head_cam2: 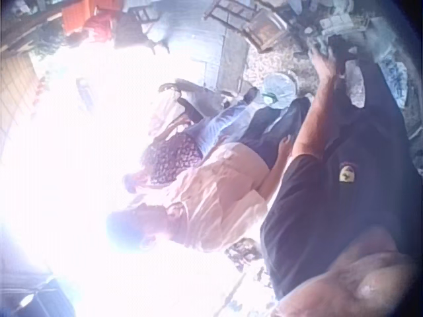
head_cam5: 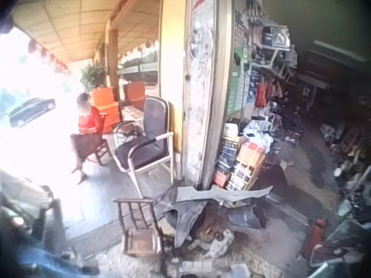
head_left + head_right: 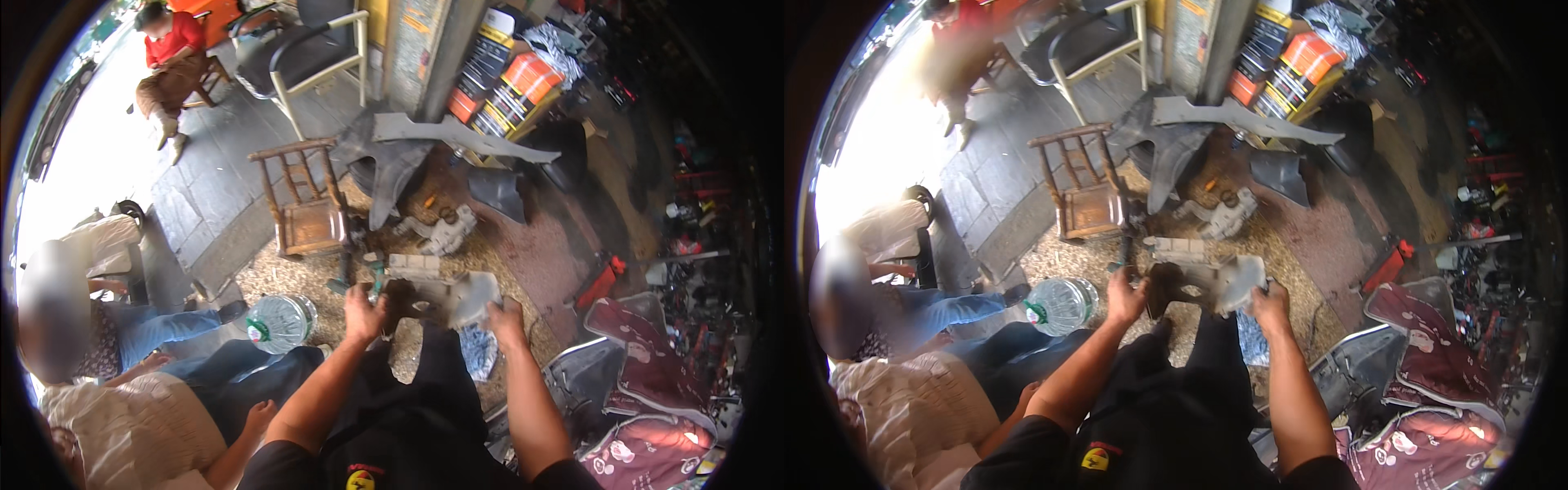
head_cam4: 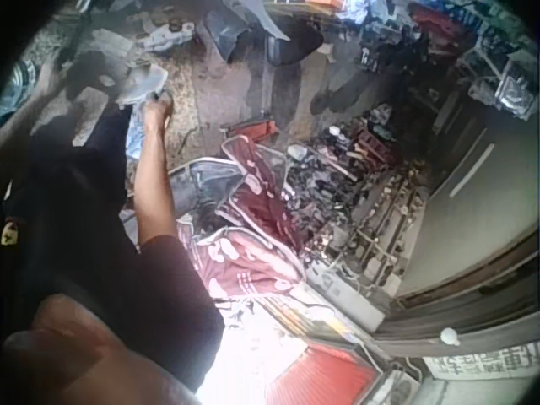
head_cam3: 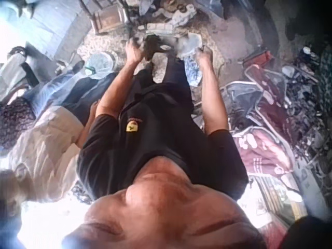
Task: The person removes a metal plate from the scooter's under-seat area by hand, then uses a cordless impact wrench to remove bolts from the rear wheel and undercarriage. The person handles the scooter frame and various fasteners during the process.
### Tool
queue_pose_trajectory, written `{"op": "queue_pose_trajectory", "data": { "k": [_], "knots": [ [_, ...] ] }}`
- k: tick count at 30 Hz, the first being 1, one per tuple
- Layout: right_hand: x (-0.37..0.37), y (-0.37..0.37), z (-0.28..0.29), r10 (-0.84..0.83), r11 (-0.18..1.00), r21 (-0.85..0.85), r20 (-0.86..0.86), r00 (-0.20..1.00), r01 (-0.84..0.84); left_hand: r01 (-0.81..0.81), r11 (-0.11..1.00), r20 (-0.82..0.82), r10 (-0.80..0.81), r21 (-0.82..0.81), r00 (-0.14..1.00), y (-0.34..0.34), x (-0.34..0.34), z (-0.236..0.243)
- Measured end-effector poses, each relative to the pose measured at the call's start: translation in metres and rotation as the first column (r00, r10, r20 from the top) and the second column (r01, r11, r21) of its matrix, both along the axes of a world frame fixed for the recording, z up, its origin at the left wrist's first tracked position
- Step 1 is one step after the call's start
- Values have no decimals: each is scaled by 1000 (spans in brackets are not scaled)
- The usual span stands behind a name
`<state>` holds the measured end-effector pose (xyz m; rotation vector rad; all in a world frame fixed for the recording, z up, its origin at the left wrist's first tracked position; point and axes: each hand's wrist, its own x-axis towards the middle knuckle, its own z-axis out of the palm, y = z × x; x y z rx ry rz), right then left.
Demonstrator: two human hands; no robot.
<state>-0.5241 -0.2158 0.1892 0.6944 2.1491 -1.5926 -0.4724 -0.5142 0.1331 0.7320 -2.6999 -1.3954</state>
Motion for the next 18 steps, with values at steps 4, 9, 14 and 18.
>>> {"op": "queue_pose_trajectory", "data": {
  "k": [4,9,14,18],
  "knots": [
    [-69,17,-55,45,993,105,18,999,-47,-157,986,157,148,52,976,-22,8,-20],
    [-195,41,-138,-123,969,232,132,984,90,-334,936,473,346,-114,810,-32,53,-42],
    [-328,62,-239,-176,983,99,220,959,158,-379,899,696,418,-221,584,16,114,-56],
    [-408,57,-313,-266,963,14,212,940,269,-573,812,762,440,-111,475,58,111,-78]
  ]
}}
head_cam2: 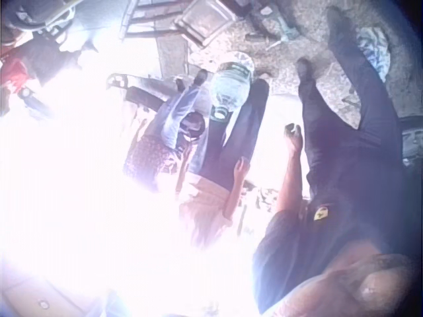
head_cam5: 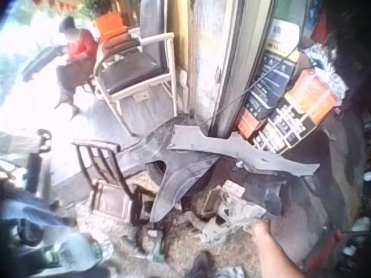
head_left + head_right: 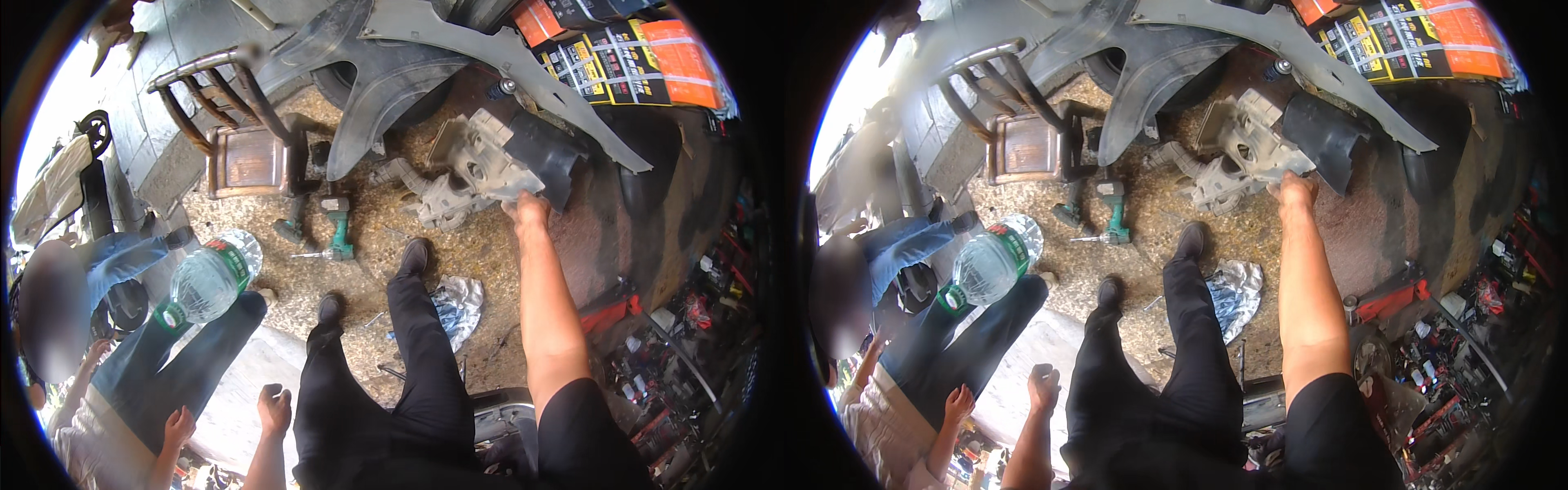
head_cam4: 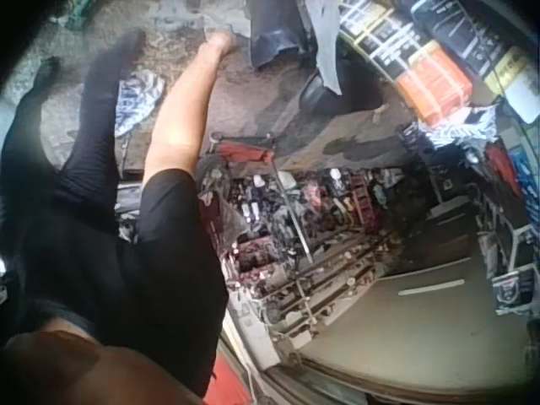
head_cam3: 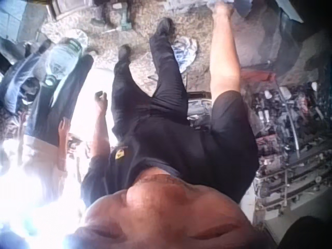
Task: The person removes a metal plate from the scooter's under-seat area by hand, then uses a cordless impact wrench to remove bolts from the rear wheel and undercarriage. The person handles the scooter frame and various fasteners during the process.
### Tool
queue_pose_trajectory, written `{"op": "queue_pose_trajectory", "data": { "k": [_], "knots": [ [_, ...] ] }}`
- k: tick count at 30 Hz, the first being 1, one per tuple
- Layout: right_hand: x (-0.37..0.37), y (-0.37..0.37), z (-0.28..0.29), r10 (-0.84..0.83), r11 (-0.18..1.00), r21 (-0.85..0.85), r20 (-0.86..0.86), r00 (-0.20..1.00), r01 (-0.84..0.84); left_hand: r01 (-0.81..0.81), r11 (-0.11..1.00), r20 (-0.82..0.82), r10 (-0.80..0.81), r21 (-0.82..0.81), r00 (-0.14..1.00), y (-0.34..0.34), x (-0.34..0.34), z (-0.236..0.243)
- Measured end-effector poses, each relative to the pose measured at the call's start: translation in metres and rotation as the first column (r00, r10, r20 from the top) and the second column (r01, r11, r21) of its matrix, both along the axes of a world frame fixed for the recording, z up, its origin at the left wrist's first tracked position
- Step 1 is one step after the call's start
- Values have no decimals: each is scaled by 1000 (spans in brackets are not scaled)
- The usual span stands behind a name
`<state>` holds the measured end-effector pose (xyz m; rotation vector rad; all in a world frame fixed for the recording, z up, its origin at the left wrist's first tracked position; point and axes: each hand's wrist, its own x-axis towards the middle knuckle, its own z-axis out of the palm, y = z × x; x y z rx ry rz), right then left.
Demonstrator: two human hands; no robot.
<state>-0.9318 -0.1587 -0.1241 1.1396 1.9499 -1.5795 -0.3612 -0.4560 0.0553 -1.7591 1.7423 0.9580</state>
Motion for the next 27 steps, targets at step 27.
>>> {"op": "queue_pose_trajectory", "data": {
  "k": [27],
  "knots": [
    [3,15,-49,90,952,-297,65,994,-67,-227,971,52,224,79,973,22,-55,4]
  ]
}}
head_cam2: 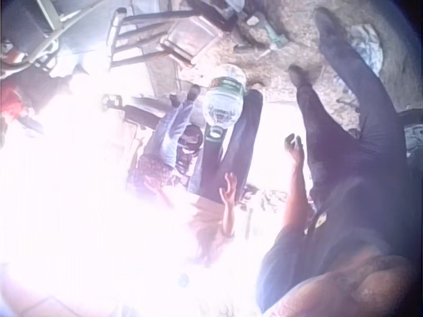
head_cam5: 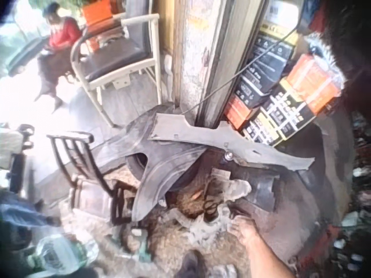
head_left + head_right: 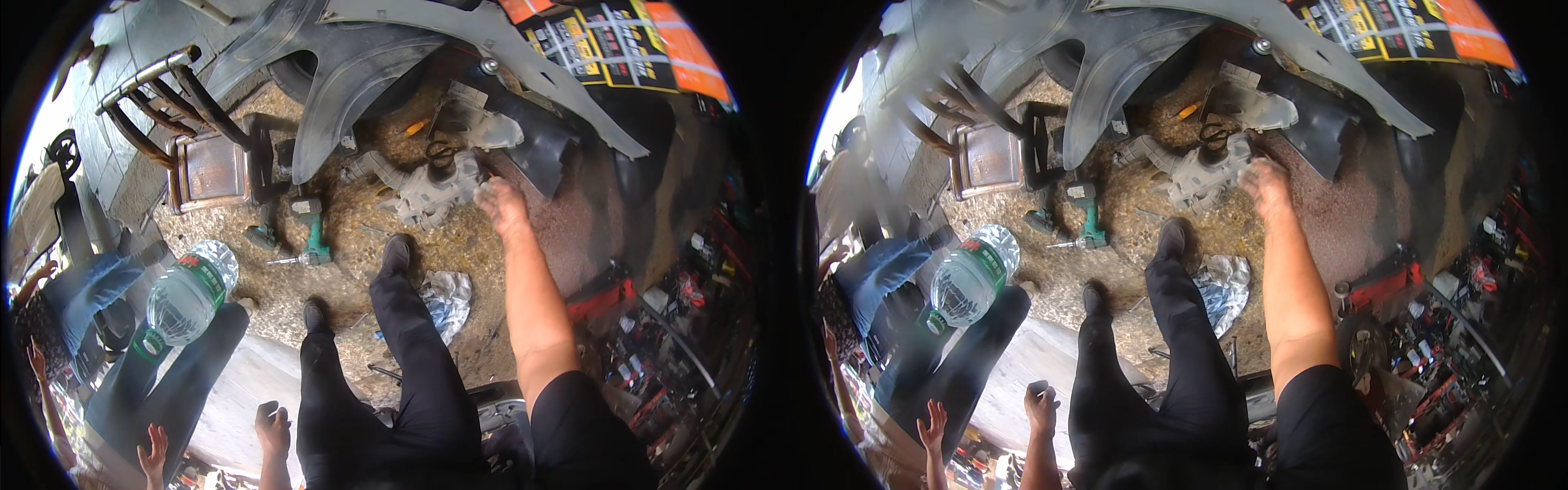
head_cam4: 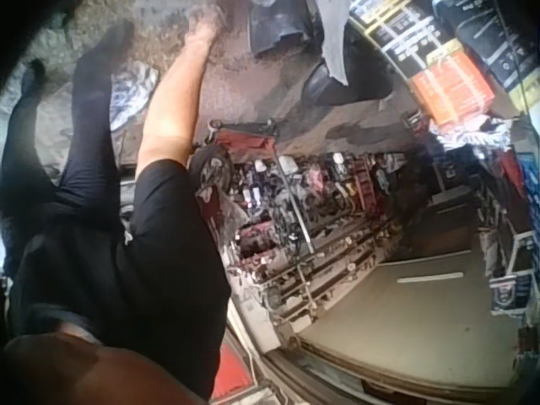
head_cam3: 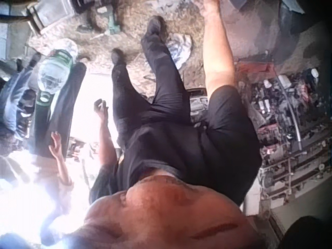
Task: The person removes a metal plate from the scooter's under-seat area by hand, then uses a cordless impact wrench to remove bolts from the rear wheel and undercarriage. The person handles the scooter frame and various fasteners during the process.
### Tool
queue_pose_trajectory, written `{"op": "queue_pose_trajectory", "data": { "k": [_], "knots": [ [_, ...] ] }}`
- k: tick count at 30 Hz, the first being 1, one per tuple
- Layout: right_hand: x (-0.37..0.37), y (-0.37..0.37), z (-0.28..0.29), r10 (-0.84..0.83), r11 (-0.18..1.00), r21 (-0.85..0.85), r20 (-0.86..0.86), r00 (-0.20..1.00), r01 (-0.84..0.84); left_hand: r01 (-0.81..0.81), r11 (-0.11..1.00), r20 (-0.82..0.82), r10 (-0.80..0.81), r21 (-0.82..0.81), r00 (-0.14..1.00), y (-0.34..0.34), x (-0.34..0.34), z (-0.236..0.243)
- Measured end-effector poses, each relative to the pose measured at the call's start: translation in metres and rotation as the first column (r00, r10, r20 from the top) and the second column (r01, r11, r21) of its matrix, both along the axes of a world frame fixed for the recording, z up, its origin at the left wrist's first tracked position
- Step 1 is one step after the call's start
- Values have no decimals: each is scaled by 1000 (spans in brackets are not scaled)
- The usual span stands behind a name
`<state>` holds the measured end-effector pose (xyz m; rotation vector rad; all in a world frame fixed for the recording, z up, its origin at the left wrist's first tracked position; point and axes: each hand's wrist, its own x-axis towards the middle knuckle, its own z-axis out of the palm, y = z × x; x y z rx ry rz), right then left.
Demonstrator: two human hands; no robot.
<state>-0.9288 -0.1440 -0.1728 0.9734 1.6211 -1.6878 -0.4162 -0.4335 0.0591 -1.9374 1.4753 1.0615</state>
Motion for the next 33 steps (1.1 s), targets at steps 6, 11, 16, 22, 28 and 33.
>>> {"op": "queue_pose_trajectory", "data": {
  "k": [6,11,16,22,28,33],
  "knots": [
    [175,30,93,44,995,77,167,985,-58,165,986,-302,-155,6,940,-35,2,12],
    [383,65,167,-20,986,169,167,986,-9,346,935,-637,-220,78,739,-81,9,15],
    [586,59,210,-61,920,392,129,990,6,592,805,-667,-421,37,615,-121,-12,35],
    [738,29,234,-283,883,431,169,944,187,849,527,-664,-624,30,411,-96,-18,65],
    [823,13,233,-199,910,402,202,959,104,972,175,-646,-763,-157,33,-55,25,57],
    [888,-2,259,-154,830,548,46,987,104,976,218,-681,-713,12,168,-23,95,66]
  ]
}}
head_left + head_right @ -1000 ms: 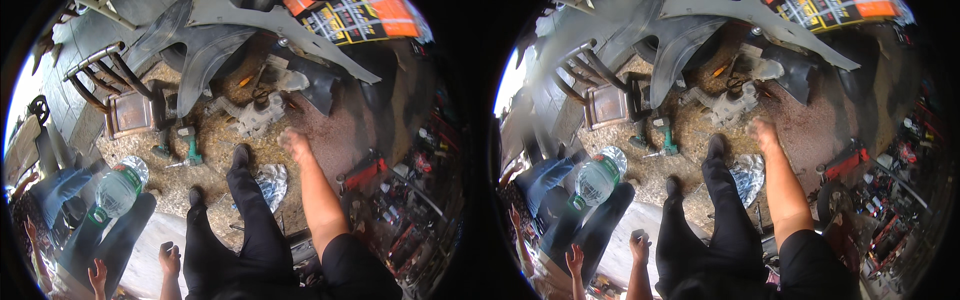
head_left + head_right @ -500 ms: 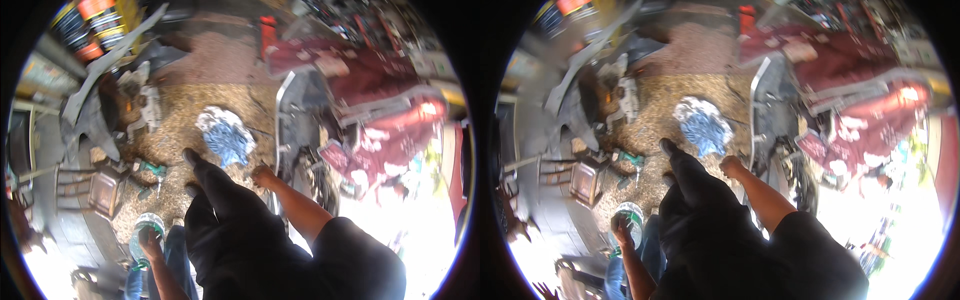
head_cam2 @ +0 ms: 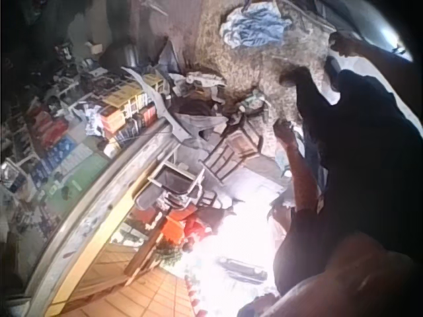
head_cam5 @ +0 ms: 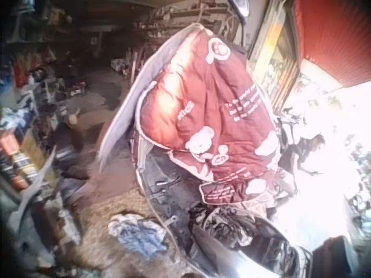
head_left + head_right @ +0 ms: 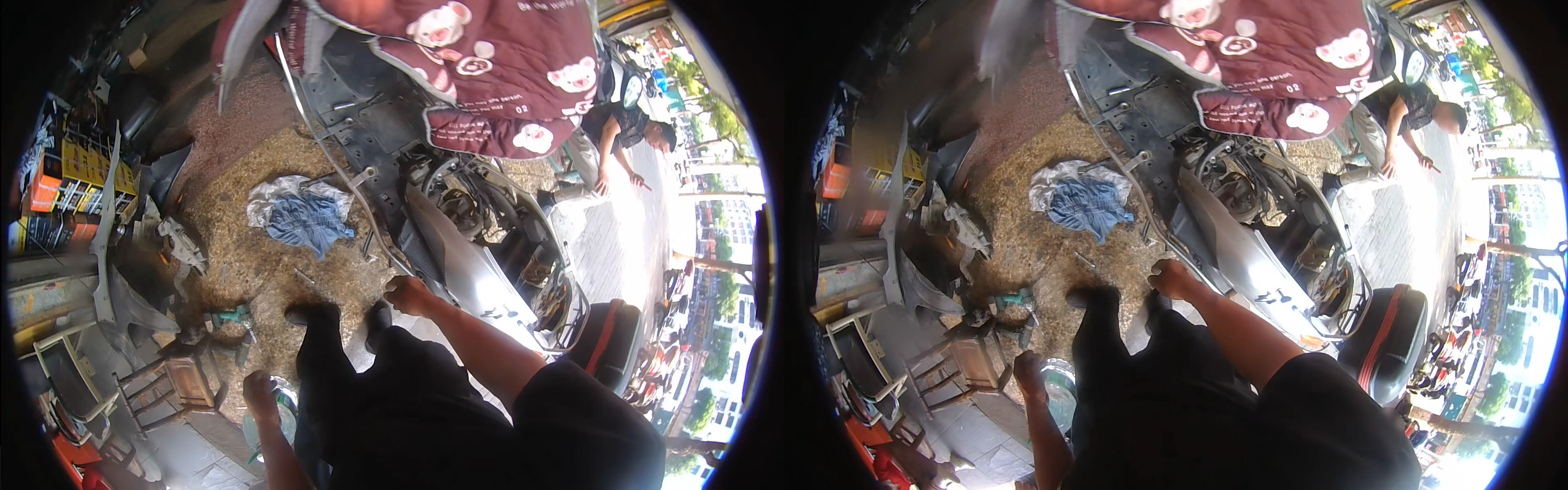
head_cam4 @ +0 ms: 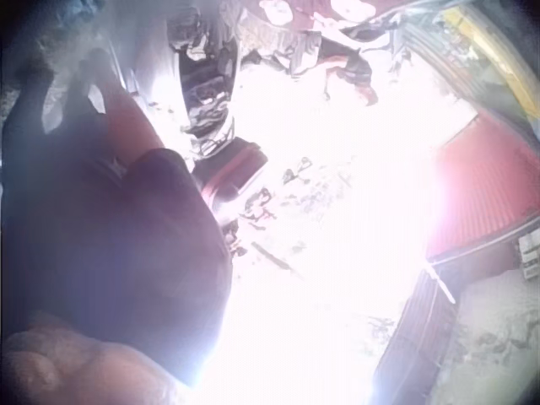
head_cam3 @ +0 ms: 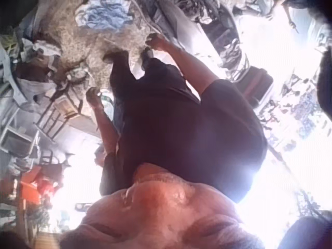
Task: The person removes a metal plate from the scooter's under-seat area by hand, then uses a cordless impact wrench to remove bolts from the rear wheel and undercarriage. The person handles the scooter frame and various fasteners during the process.
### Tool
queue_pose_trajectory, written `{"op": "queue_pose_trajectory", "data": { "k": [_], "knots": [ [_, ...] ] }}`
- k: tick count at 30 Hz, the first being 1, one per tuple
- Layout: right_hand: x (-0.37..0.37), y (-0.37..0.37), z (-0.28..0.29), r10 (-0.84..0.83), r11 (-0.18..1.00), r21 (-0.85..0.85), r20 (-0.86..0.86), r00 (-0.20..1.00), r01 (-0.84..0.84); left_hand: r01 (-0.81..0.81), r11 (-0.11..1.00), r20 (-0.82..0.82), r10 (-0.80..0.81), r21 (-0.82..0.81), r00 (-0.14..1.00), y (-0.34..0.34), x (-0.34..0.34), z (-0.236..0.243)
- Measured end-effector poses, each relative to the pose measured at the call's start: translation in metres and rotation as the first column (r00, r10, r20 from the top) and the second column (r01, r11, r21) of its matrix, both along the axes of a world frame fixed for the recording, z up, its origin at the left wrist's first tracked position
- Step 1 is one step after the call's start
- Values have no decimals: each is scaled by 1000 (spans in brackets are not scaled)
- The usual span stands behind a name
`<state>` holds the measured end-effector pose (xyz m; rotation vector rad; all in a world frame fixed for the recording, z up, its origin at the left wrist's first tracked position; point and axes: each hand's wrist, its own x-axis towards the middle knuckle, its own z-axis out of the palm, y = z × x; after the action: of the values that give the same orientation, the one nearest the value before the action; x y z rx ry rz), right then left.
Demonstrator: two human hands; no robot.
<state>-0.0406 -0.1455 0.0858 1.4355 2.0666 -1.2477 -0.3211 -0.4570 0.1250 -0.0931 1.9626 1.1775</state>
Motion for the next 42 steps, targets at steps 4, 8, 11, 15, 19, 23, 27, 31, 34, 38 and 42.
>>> {"op": "queue_pose_trajectory", "data": {
  "k": [4,8,11,15,19,23,27,31,34,38,42],
  "knots": [
    [68,-4,49,-228,973,-80,-181,957,217,240,969,-45,-242,-59,969,33,52,6],
    [138,-3,80,-356,930,27,-193,914,368,386,921,-41,-389,-57,921,77,93,13],
    [185,-3,89,-489,859,35,-240,839,511,497,867,-56,-498,-33,865,105,115,13],
    [225,-8,94,-575,790,89,-235,784,606,591,796,-52,-601,-129,798,134,127,-3],
    [234,-13,94,-618,763,106,-166,768,637,697,694,-66,-715,-179,696,155,128,-18],
    [221,-7,92,-636,758,84,-125,762,647,691,705,39,-695,-159,718,169,126,-19],
    [199,2,87,-661,735,59,-155,734,675,793,557,-158,-831,-247,534,186,104,-26],
    [182,7,79,-658,737,46,-183,731,674,754,618,-11,-775,-224,632,200,76,-39],
    [176,8,78,-658,733,71,-182,731,677,741,620,5,-766,-256,643,213,66,-45],
    [179,13,84,-692,704,13,-213,690,710,775,583,33,-794,-243,607,229,73,-36],
    [190,31,91,-735,652,-31,-270,622,758,829,450,14,-877,-332,481,246,92,-22]
  ]
}}
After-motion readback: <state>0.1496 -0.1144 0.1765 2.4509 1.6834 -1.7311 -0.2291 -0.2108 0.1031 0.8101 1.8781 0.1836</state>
